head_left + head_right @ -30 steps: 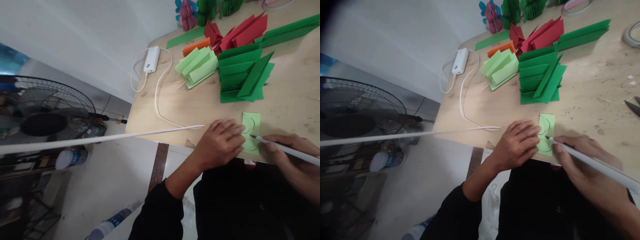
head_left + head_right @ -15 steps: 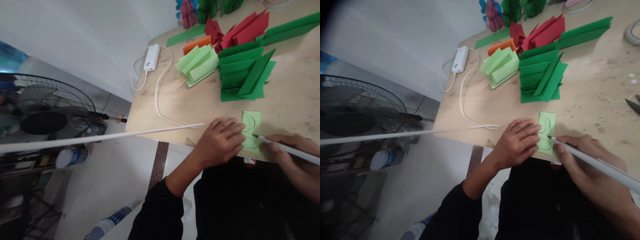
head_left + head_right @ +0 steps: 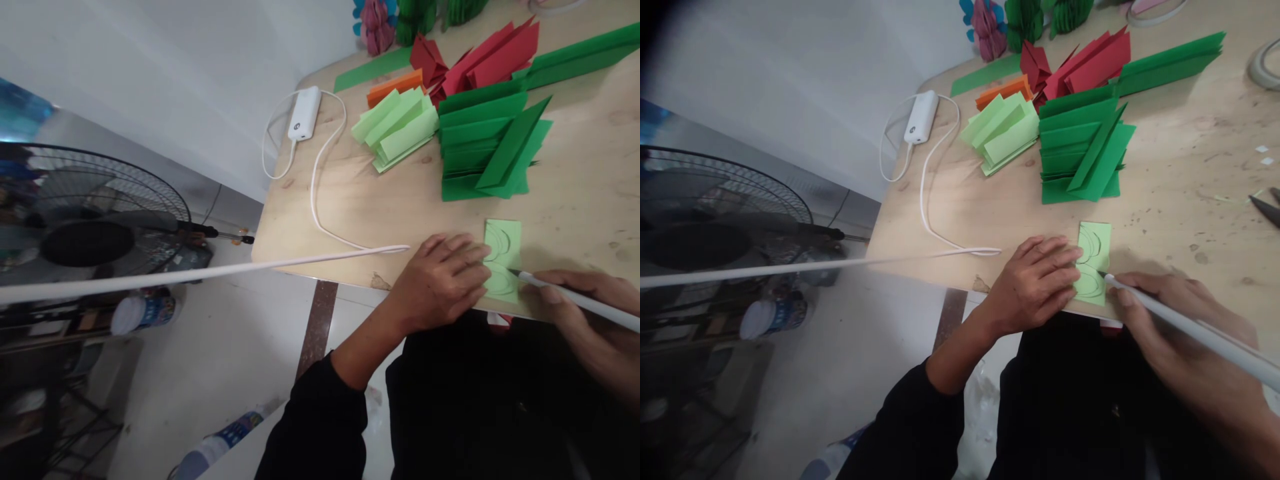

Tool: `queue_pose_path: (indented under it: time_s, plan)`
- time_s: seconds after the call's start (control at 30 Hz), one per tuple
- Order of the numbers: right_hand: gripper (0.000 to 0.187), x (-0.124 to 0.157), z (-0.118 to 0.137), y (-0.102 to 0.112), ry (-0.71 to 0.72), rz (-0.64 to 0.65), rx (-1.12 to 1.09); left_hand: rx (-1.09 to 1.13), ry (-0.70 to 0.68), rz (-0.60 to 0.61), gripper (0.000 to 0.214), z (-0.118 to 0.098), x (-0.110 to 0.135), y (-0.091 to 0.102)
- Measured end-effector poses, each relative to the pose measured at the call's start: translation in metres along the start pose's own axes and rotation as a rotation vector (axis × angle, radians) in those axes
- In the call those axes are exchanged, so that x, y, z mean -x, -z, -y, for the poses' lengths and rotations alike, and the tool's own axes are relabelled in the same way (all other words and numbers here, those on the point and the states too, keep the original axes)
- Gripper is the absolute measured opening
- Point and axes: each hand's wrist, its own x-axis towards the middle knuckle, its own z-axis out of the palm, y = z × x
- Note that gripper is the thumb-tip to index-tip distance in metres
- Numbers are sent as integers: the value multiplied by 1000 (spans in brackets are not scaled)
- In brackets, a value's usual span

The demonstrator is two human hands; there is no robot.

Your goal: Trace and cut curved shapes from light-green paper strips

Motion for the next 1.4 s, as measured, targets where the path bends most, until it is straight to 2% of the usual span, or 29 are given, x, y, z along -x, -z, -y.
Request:
queue_pose_path:
  time_s: [0.63,0.87,1.4]
  plan:
    - [31,10,-3,-2,29,-43,32,19,-8,-52,33,0,0,-2]
    - [23,11,-4,-2,74,-105,45,14,-7,-68,31,-1,0,-1]
    - [24,14,-4,-2,82,-106,69,19,-11,-80,31,0,0,-3]
